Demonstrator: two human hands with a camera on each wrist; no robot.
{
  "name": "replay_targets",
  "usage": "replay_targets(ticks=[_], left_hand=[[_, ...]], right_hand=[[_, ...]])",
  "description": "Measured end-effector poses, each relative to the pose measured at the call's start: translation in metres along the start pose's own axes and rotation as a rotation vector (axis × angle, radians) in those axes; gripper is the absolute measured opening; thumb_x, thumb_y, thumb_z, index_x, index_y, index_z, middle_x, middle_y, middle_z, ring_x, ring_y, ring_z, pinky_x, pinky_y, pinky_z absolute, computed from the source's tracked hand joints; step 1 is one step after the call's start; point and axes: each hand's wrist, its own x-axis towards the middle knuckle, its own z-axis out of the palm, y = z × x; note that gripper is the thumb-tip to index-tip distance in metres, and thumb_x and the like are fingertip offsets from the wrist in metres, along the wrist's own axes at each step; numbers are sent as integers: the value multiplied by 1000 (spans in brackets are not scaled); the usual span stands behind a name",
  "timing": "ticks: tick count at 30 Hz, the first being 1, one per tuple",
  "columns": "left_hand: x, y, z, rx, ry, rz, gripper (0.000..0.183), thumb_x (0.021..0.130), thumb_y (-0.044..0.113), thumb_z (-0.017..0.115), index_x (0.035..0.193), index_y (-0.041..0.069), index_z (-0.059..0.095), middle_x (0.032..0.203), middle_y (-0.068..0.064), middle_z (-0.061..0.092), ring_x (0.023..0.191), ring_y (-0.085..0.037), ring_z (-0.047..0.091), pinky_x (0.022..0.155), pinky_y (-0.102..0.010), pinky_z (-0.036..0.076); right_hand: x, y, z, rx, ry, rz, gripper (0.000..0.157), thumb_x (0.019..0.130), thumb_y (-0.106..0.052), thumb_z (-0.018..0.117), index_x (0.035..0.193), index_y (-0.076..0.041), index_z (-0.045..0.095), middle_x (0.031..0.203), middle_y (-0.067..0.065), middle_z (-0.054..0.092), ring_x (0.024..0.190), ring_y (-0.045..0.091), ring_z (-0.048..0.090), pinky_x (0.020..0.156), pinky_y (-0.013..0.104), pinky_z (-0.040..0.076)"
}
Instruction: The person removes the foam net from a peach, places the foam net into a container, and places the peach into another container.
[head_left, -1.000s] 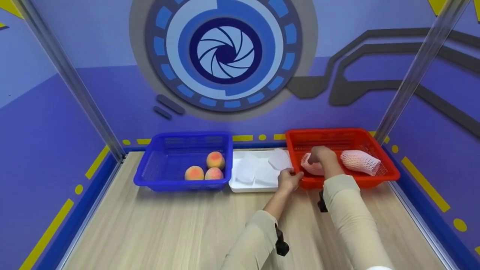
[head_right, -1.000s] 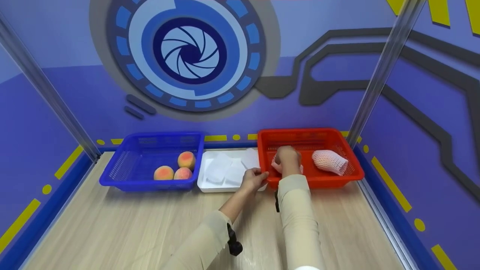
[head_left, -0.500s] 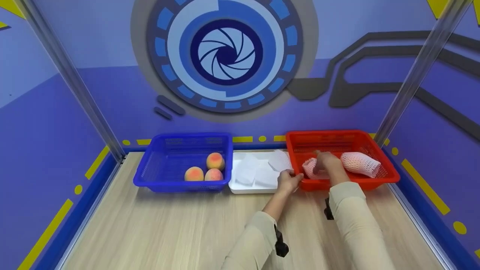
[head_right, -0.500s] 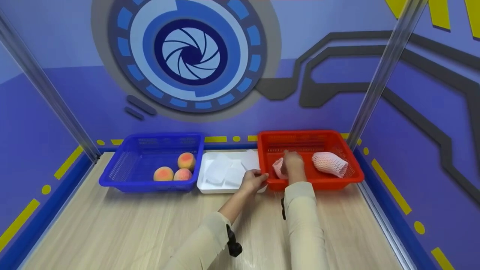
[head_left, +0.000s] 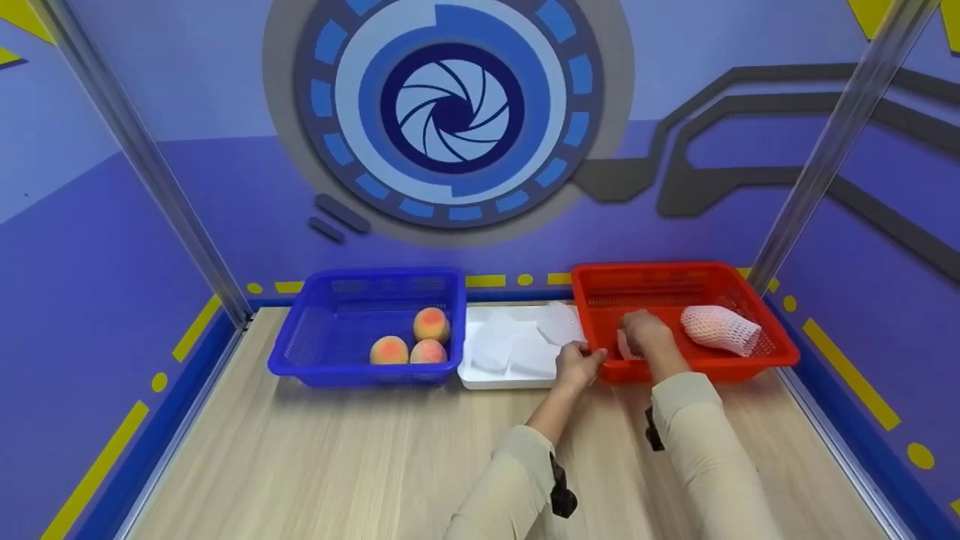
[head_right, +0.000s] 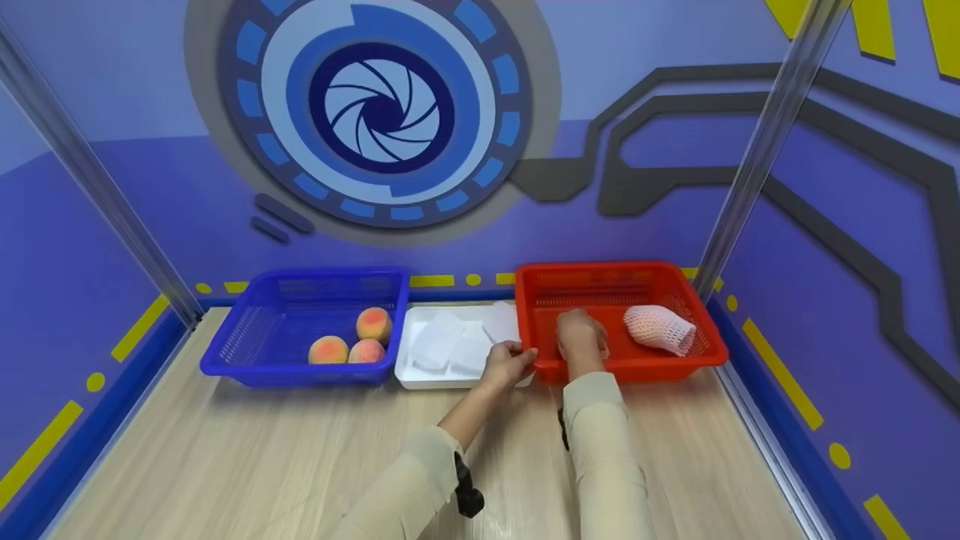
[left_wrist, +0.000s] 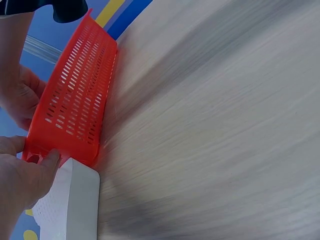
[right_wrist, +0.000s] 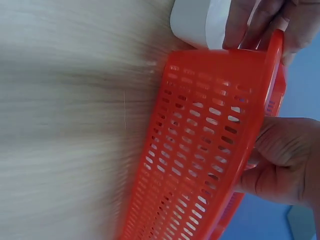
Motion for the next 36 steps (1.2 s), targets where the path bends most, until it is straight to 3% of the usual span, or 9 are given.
replay_targets(ticks=[3,8,13,17,25,36], left_hand=[[0,0,0,-15,0,-14,13,91,8,75,92,-2,67,78,-3,62,71,-13,55,68,-25,56],[1,1,0,7,14,-1,14,89,9,75,91,-3,68,77,-3,63,70,-12,55,67,-24,55],[1,1,1,0,22,-12,12,88,8,76,89,-2,69,75,-3,63,66,-11,55,61,-23,54],[1,1,1,-2,24,-19,12,88,8,76,89,-1,68,76,-4,63,68,-13,56,63,-24,55],[2,1,1,-44,20,-51,12,90,6,75,92,-3,67,80,-6,64,72,-15,59,70,-28,59],[0,-1,-2,-2,9,11,13,90,7,74,92,-2,66,80,-5,64,73,-14,57,70,-25,55]], right_hand=[[2,0,1,32,-14,30,24,85,-4,71,107,5,65,91,18,60,83,31,56,72,37,55],[4,7,6,76,41,43,48,81,-3,74,125,5,57,109,25,61,97,39,57,92,52,54],[3,13,9,145,73,73,60,76,-1,75,131,3,50,111,24,60,95,37,56,90,52,54],[4,16,9,213,67,102,74,77,-3,76,144,1,46,124,26,58,102,39,54,98,55,51],[4,16,-2,222,78,94,63,80,-11,80,135,7,55,124,27,60,99,37,58,94,52,54],[-16,-1,-39,194,209,37,62,77,-13,78,131,5,55,120,30,56,98,40,57,86,54,54]])
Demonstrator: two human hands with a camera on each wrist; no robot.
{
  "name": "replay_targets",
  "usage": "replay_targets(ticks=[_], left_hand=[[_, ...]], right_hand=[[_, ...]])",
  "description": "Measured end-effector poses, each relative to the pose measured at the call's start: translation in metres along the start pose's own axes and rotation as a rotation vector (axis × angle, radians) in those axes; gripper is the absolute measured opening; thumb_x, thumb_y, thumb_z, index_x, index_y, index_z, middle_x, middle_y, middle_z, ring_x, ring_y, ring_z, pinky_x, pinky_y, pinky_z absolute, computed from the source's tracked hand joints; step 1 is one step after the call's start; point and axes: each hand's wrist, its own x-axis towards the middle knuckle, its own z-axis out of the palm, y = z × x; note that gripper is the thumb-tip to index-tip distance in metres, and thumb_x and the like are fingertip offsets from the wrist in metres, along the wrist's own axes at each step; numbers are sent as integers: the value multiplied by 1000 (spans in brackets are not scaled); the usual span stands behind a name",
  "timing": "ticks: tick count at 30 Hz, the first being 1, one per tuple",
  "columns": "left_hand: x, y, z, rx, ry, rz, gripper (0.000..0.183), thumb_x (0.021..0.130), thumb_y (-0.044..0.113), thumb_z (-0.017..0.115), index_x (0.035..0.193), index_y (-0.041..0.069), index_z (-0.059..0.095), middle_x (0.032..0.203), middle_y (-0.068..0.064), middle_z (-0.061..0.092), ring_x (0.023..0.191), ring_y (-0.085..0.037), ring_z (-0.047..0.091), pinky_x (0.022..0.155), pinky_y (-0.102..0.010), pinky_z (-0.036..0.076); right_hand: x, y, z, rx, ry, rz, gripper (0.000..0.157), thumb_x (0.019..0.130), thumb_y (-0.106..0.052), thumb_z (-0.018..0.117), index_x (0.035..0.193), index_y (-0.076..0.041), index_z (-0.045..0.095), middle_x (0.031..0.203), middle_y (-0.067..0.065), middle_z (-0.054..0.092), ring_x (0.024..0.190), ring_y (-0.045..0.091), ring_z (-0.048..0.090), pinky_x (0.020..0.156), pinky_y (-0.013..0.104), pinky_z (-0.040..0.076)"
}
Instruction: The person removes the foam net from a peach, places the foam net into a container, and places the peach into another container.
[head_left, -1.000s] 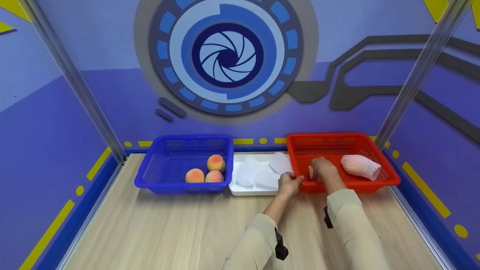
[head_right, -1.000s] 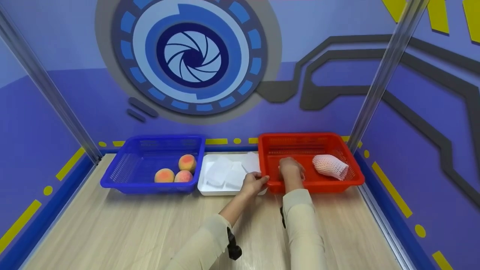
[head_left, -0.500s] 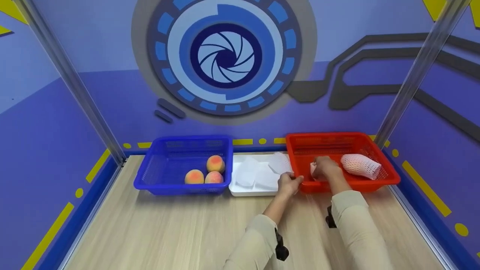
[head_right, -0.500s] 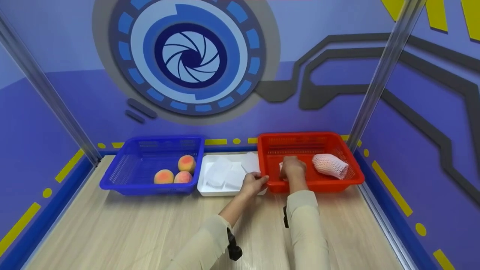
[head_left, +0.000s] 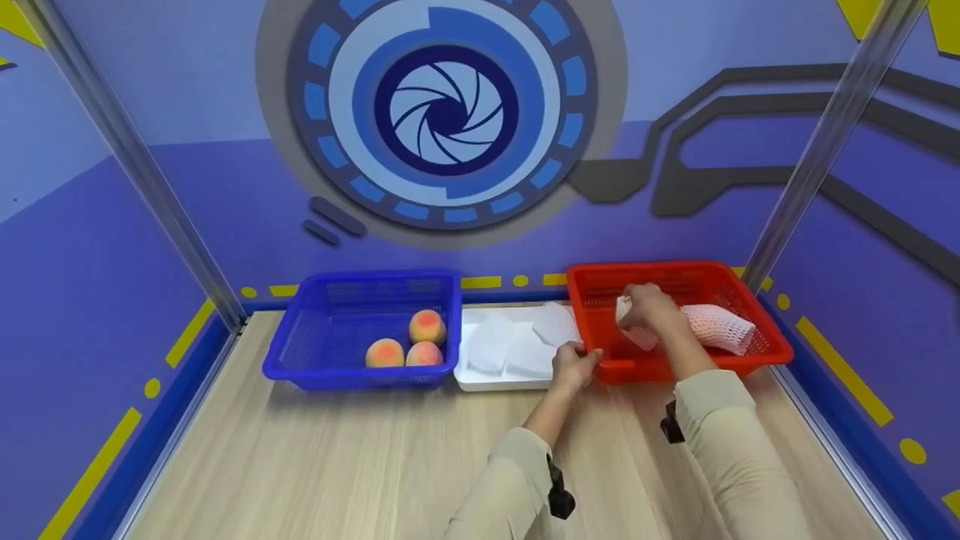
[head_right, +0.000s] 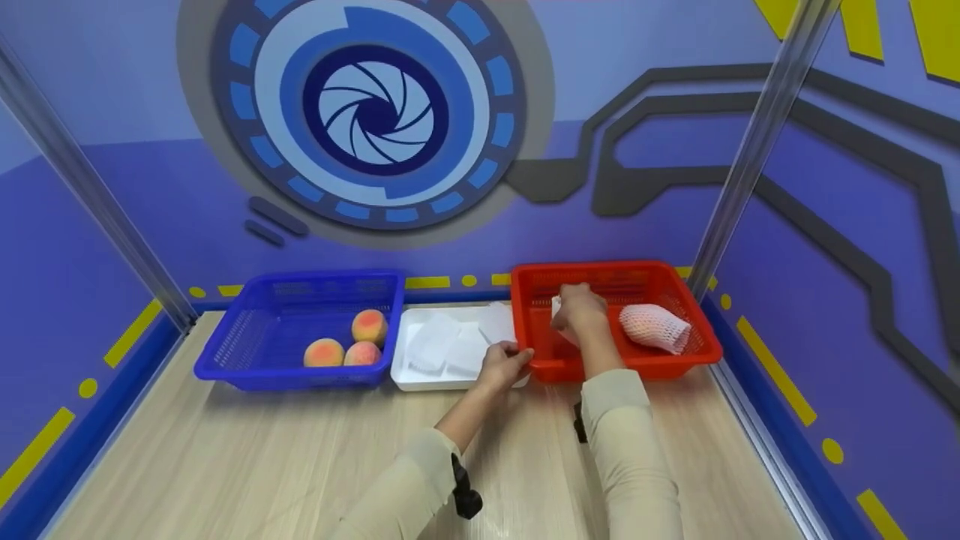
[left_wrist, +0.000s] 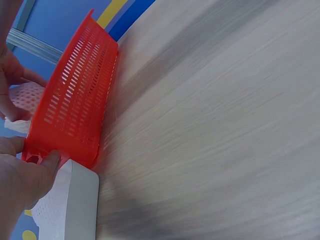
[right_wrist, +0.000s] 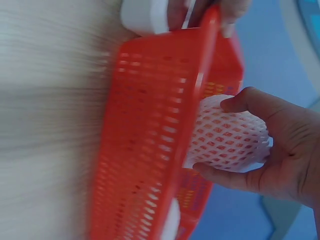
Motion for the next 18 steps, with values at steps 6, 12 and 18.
replay_targets(ticks=[6,12,18], left_hand=[[0,-1,2,-14,-6,13,13,89,7,75,91,-2,65,78,-4,63,71,-12,56,68,-24,53],[1,-3,2,-147,-48,-56,13,92,4,72,98,-3,62,84,-6,62,77,-20,65,69,-28,58],[2,-7,2,-294,-83,-138,18,93,3,71,106,-3,59,92,-8,60,85,-29,67,70,-31,60]], right_hand=[[-7,-17,-19,-5,64,-16,62,78,-16,75,133,5,55,120,31,56,98,42,57,84,54,54],[-18,-33,-32,30,117,-45,62,80,-18,76,134,4,53,120,30,53,100,43,57,83,54,55],[-36,-44,-40,58,184,-73,62,78,-18,78,132,0,55,119,29,51,99,46,58,83,57,55]])
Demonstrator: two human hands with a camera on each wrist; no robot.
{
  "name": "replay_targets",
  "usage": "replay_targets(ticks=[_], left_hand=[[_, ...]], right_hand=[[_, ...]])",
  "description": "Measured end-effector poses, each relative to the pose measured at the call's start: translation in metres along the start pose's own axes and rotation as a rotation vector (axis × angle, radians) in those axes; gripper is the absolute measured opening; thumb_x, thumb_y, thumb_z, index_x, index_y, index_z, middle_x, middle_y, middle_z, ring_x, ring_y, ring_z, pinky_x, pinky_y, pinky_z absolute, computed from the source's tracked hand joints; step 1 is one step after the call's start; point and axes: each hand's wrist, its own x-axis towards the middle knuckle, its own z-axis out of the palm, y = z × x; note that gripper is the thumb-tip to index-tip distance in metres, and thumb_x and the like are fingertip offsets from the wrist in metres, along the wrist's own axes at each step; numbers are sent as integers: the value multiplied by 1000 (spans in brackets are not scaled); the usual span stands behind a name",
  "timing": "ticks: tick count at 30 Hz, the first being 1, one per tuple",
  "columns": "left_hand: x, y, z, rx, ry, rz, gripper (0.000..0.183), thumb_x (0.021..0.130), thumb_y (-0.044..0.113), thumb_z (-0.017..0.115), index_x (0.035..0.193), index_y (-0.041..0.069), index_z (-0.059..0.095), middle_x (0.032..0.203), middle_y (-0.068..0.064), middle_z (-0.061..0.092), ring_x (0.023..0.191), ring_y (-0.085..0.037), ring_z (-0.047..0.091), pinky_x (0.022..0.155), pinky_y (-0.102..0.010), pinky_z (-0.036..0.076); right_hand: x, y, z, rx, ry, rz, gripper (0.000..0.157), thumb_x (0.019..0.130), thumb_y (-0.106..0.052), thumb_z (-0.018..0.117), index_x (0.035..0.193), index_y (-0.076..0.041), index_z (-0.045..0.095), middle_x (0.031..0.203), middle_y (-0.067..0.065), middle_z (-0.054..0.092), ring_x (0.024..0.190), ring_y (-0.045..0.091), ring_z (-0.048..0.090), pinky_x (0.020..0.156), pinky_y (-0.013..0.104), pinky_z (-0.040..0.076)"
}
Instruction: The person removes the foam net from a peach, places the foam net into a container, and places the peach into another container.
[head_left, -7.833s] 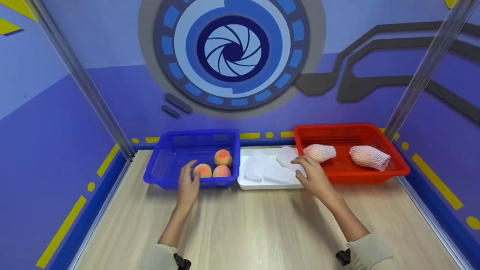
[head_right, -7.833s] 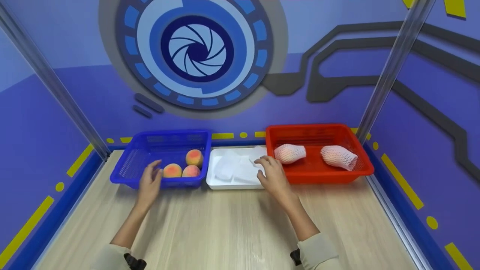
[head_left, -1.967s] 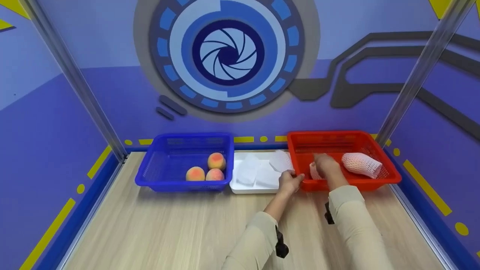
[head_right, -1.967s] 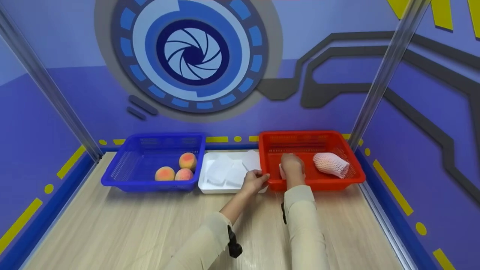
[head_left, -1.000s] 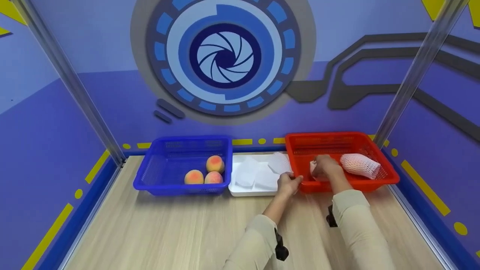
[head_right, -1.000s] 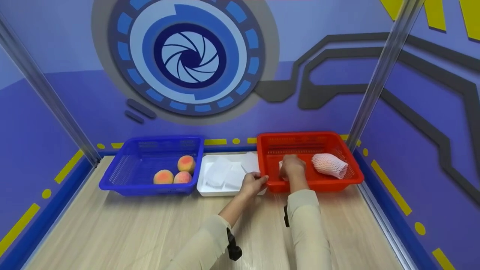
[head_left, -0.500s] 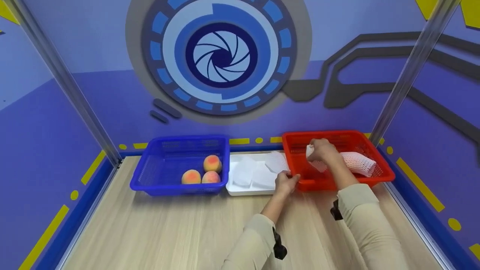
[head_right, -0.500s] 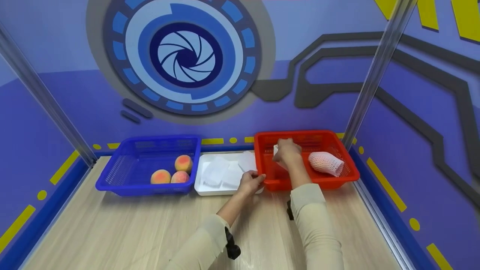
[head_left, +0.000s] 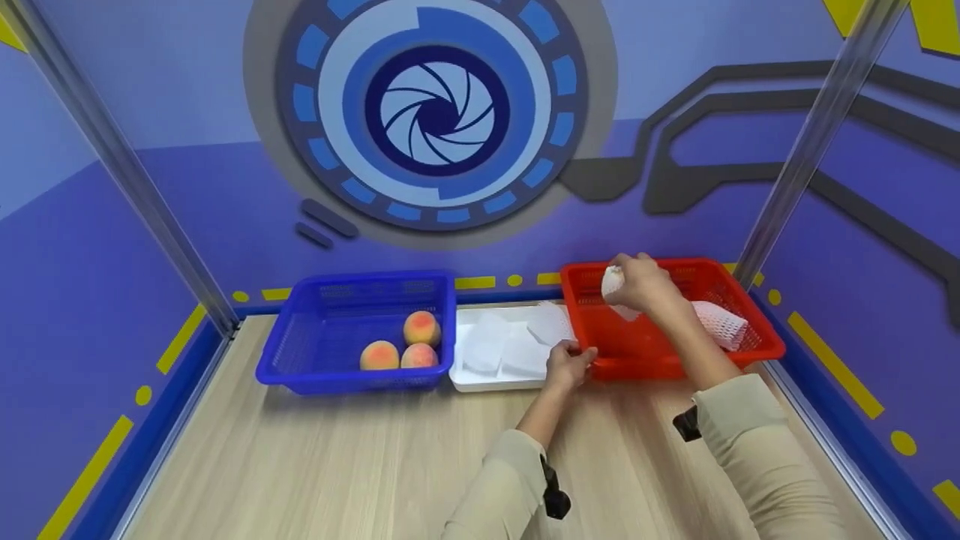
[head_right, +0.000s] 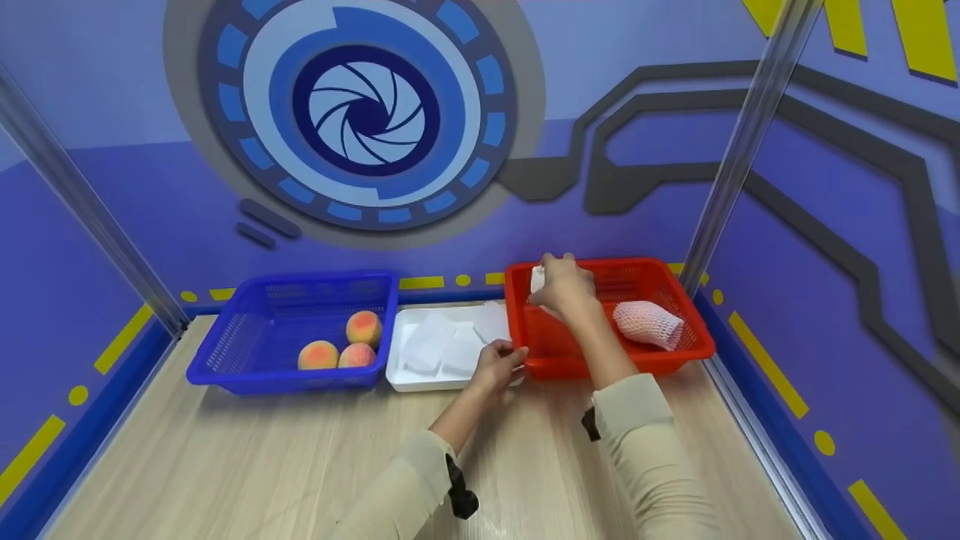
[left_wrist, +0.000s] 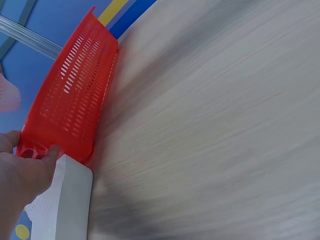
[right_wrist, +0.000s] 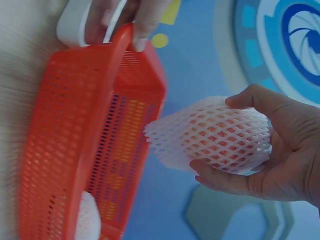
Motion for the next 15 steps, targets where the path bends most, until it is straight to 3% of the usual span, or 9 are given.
replay_targets(ticks=[7,15], left_hand=[[4,-9,-2,-3,-77,38,16,94,8,71,103,1,59,96,-9,63,88,-28,68,81,-40,62],[8,-23,-14,38,-202,193,24,101,22,63,112,3,54,110,-9,63,102,-33,66,90,-46,58]], right_hand=[[-32,-7,-11,35,58,-49,60,80,-19,78,133,-4,56,124,27,52,98,44,59,84,59,56],[-64,-14,-9,53,128,-159,55,81,-17,77,131,-6,59,132,27,53,102,41,61,88,60,54]])
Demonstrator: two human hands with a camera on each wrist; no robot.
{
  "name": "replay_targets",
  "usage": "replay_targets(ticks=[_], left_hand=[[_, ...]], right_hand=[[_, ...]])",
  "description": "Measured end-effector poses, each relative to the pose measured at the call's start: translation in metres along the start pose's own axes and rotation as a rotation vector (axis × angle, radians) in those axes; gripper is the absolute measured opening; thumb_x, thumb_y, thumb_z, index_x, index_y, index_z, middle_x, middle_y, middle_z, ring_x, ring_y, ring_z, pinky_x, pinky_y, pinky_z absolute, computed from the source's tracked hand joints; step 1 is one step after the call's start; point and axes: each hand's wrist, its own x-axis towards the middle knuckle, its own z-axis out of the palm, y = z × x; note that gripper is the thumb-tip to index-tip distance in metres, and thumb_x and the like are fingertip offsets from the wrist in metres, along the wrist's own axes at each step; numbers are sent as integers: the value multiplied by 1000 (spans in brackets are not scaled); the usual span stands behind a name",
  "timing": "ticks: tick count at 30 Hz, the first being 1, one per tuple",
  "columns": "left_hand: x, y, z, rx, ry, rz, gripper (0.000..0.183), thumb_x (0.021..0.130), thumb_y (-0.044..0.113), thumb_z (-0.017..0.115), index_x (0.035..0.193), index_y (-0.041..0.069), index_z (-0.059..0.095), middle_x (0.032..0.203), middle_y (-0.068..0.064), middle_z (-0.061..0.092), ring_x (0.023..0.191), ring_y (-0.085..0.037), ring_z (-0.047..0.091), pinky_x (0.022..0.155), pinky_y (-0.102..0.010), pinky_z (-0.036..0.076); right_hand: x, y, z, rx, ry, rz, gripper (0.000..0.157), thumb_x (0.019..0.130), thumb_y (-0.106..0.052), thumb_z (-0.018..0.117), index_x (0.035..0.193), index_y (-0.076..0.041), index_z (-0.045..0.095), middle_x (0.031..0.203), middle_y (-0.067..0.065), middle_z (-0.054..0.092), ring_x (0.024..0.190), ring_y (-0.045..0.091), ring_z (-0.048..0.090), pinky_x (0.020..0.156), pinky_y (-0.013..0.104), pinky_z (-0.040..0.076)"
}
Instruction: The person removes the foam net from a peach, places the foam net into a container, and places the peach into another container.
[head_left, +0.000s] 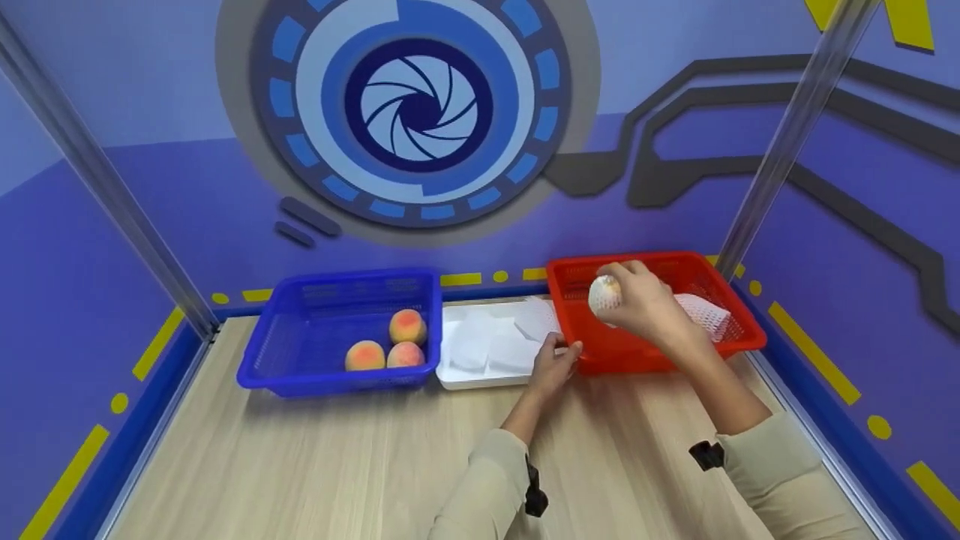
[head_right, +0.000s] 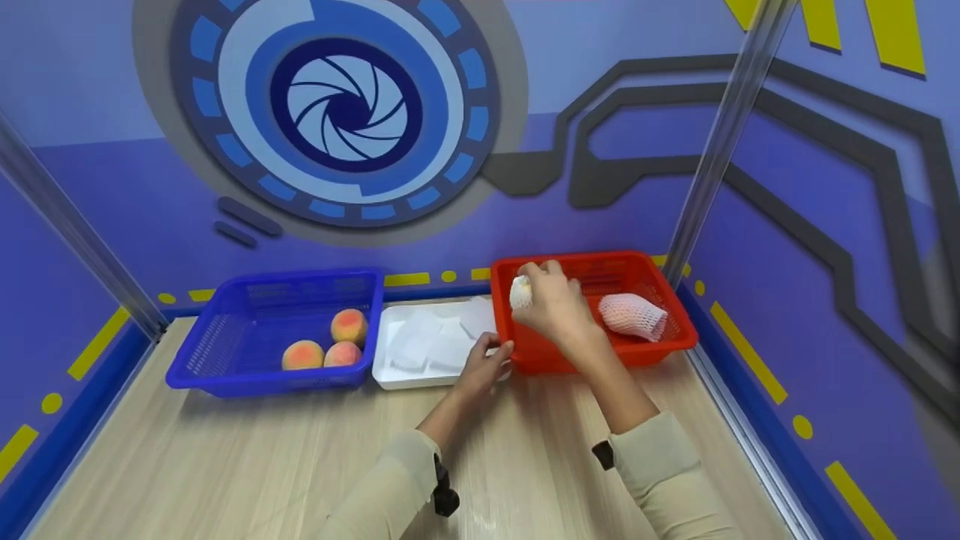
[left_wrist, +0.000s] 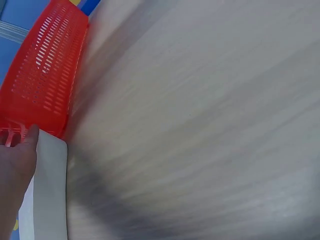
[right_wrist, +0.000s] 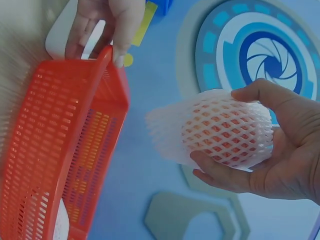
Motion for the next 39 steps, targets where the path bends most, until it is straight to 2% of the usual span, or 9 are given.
replay_targets(ticks=[5,14,19,22,25,27,32,35,39], left_hand=[[0,-3,-3,8,-31,40,24,103,25,62,112,4,53,111,-8,62,107,-40,65,88,-47,59],[1,-4,-2,-24,-12,12,26,103,25,62,115,3,54,114,-10,61,109,-38,65,98,-54,54],[-1,4,0,62,44,13,25,100,18,65,111,-4,57,107,-12,66,97,-26,68,88,-47,60],[-1,11,-4,126,52,37,28,95,12,68,111,-9,58,105,-16,67,93,-30,70,79,-40,62],[-1,13,-20,201,57,106,33,93,10,70,115,-11,57,113,-23,64,93,-33,72,75,-33,62],[-3,13,-36,293,79,162,34,92,11,71,117,-9,58,118,-25,60,94,-32,72,76,-30,61],[-17,18,-77,429,80,265,36,92,13,73,121,-4,58,123,-21,58,105,-40,67,83,-35,60],[-29,21,-96,444,41,309,35,93,11,70,123,-2,58,125,-19,57,109,-43,64,83,-36,60],[-50,22,-121,458,-10,329,32,94,8,67,124,1,58,126,-17,57,110,-42,62,82,-33,60]], right_hand=[[-13,-5,7,-9,51,-81,54,79,-16,78,129,-5,62,131,27,55,100,40,64,87,58,56],[-26,-15,14,-16,36,-103,53,80,-14,77,130,-7,62,131,24,56,98,38,65,86,59,56],[-35,-16,24,-31,36,-136,51,78,-15,78,127,-7,64,127,23,58,96,39,65,83,60,55],[-40,-16,31,-31,40,-153,50,78,-16,79,125,-7,64,124,23,59,94,39,65,79,58,57],[-44,-17,38,-22,27,-156,50,78,-16,80,125,-7,65,124,22,60,94,37,65,79,56,58],[-45,-18,44,-15,12,-158,51,78,-16,80,125,-8,65,125,21,60,96,36,65,80,56,58],[-46,-21,63,-10,-33,-169,52,79,-17,81,128,-10,65,127,18,60,105,34,64,81,60,56],[-47,-23,79,-11,-64,-177,52,80,-19,81,129,-12,66,127,17,61,107,33,64,79,62,55],[-48,-29,106,2,-102,-204,53,79,-20,83,129,-13,67,125,16,62,105,33,64,78,60,56]])
